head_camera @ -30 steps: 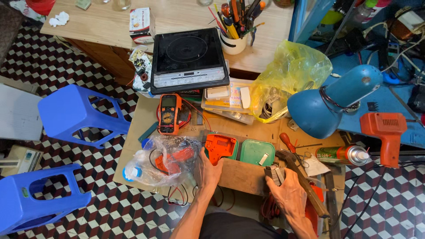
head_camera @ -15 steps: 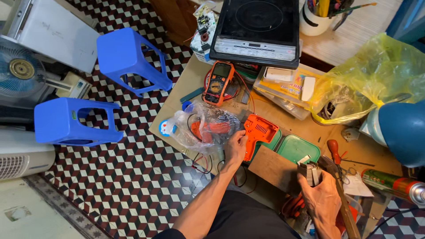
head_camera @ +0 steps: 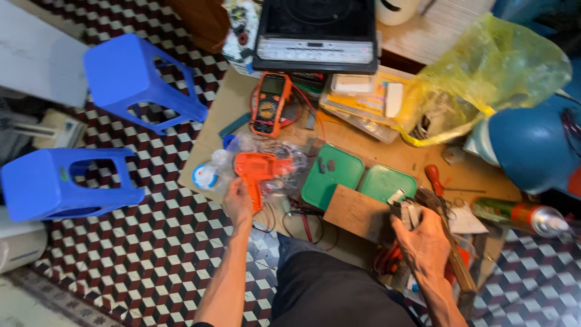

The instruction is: The person works at a cluttered workbench, handling a small rectangular electronic component. They repeatedly pick up and set down a soldering iron, apply heat to the component's terminals, and adjust wires with their fingers. The person also uses pliers to manipulate the component and wires.

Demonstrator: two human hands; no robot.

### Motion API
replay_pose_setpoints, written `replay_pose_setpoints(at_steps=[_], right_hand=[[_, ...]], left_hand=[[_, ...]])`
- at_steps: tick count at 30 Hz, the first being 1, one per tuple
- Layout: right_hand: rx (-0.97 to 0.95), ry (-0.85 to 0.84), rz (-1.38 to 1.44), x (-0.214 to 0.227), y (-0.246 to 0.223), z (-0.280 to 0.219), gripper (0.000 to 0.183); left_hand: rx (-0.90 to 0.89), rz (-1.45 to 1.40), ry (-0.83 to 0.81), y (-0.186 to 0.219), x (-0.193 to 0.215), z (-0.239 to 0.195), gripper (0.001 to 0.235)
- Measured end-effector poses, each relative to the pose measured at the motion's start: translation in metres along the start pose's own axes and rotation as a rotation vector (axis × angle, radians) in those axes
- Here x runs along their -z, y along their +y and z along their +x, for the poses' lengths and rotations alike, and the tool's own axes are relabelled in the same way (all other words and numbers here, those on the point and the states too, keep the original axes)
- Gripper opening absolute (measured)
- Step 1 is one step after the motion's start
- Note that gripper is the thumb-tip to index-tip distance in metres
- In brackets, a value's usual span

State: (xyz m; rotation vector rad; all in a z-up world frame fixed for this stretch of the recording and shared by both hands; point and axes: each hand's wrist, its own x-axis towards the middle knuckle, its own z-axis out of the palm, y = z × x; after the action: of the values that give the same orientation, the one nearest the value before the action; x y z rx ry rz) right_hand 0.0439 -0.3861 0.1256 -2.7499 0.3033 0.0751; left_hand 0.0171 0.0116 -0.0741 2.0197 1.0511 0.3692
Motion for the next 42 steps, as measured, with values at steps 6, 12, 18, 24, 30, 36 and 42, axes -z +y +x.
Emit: replay_pose_setpoints(at_steps=[6, 12, 18, 24, 30, 36, 42], right_hand=[[-0.016, -0.084, 0.030, -0.011, -0.007, -0.009, 0.057], [-0.045, -0.071, 0.058, -0.010, -0.012, -0.027, 0.058], [-0.125, -0.033, 0.014, -0.002, 0.004, -0.041, 0.063], [-0.136, 0.061, 0.030, -0.001, 0.013, -0.049, 0.061], [-0.171, 0.023, 0.051, 0.000, 0.007, -0.047, 0.059], [-0.079, 0.056, 0.081, 0.000, -0.006, -0.037, 0.056], [-0.033, -0.007, 0.090, -0.017, -0.023, -0.013, 0.055]], left_hand=[[-0.058, 0.124, -0.046, 0.020, -0.005, 0.024, 0.028], [-0.636, -0.008, -0.351, 0.118, 0.017, -0.080, 0.037], [-1.120, 0.198, -0.963, 0.193, -0.027, -0.138, 0.112], [-1.230, 0.322, -1.064, 0.195, -0.057, -0.135, 0.121], [-1.208, 0.241, -1.022, 0.190, -0.069, -0.113, 0.123], [-1.251, 0.202, -0.954, 0.198, -0.080, -0.097, 0.118], [-1.220, 0.173, -1.027, 0.207, -0.080, -0.106, 0.128]])
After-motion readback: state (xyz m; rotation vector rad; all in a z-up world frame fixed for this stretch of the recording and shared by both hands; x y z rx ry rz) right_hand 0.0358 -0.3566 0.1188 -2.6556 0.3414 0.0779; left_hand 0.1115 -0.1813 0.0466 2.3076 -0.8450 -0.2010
